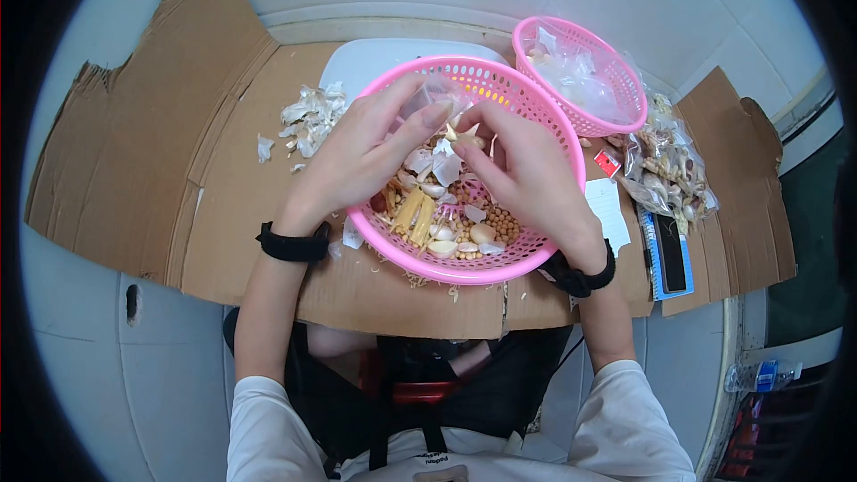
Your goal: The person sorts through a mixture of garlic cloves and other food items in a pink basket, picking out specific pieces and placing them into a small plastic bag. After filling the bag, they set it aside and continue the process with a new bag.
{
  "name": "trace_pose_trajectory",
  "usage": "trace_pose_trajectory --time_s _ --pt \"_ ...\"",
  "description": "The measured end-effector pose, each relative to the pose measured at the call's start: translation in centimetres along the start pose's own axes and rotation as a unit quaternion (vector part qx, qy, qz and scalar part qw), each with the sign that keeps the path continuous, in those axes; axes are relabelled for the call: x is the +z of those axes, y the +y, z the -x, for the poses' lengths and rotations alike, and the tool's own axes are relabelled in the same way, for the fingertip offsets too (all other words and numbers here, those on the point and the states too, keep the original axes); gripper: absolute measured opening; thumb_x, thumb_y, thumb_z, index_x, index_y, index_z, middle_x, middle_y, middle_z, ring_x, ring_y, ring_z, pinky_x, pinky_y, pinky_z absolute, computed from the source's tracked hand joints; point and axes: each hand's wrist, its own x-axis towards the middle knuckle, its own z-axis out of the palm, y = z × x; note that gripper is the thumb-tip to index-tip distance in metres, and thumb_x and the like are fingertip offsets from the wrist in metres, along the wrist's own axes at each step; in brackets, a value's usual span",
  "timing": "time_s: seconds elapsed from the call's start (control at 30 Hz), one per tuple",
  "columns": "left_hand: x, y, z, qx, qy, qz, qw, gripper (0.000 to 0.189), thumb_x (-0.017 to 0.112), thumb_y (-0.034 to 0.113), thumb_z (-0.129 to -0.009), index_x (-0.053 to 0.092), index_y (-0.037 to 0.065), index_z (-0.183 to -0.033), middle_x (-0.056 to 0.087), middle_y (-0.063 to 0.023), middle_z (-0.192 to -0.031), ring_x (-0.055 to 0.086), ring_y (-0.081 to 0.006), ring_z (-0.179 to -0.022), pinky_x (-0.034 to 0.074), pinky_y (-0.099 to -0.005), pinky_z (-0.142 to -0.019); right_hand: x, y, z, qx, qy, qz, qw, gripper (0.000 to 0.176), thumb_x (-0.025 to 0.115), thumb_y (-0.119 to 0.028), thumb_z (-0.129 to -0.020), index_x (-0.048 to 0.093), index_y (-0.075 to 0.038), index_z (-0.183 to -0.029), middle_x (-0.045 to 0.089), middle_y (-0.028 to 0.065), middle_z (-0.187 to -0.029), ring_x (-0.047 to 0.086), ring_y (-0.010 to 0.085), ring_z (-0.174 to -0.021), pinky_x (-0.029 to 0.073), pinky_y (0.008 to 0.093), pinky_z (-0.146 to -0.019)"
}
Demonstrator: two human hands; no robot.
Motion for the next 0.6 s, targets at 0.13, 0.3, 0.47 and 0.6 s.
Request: trace_pose_trajectory --time_s 0.13,0.3,0.47,0.6 --pt "-0.10 0.17 0.05 -0.001 0.001 -0.006 1.000 0.053 0.055 0.044 -0.110 0.058 -0.001 -0.137 0.071 -0.0113 -0.102 0.061 -0.0148 -0.074 0.053 -0.0323 -0.073 -0.33 -0.51 -0.01 0.004 0.032 -0.023 0.999 0.016 0.069 -0.016 -0.098 0.066 -0.001 -0.104 0.070 0.0127 -0.085 0.068 0.0259 -0.070 0.052 0.0391 -0.063" --pt "0.01 0.02 0.05 -0.004 0.000 0.002 1.000 0.052 0.055 0.044 -0.110 0.060 0.001 -0.137 0.072 -0.0118 -0.104 0.062 -0.0156 -0.076 0.053 -0.0324 -0.074 -0.61 -0.55 -0.14 -0.028 0.112 -0.070 0.991 0.013 0.069 -0.010 -0.098 0.069 -0.001 -0.107 0.066 0.0060 -0.084 0.056 0.0114 -0.061 0.044 0.0285 -0.056" --pt "-0.02 0.18 -0.07 -0.014 -0.009 0.000 1.000 0.052 0.054 0.046 -0.110 0.060 0.001 -0.137 0.073 -0.0124 -0.103 0.066 -0.0179 -0.080 0.054 -0.0331 -0.076 0.12 0.22 -0.54 -0.049 0.161 -0.139 0.976 0.012 0.067 -0.007 -0.099 0.069 0.000 -0.109 0.065 0.0035 -0.084 0.051 0.0074 -0.059 0.039 0.0264 -0.053" --pt "-0.29 0.24 -0.16 -0.018 -0.029 -0.017 0.999 0.053 0.053 0.046 -0.110 0.060 0.001 -0.136 0.073 -0.0131 -0.104 0.067 -0.0190 -0.082 0.054 -0.0337 -0.077 0.03 -0.14 -0.45 -0.044 0.191 -0.194 0.961 0.014 0.067 -0.005 -0.099 0.067 0.000 -0.112 0.068 0.0020 -0.088 0.047 0.0033 -0.054 0.035 0.0244 -0.049"
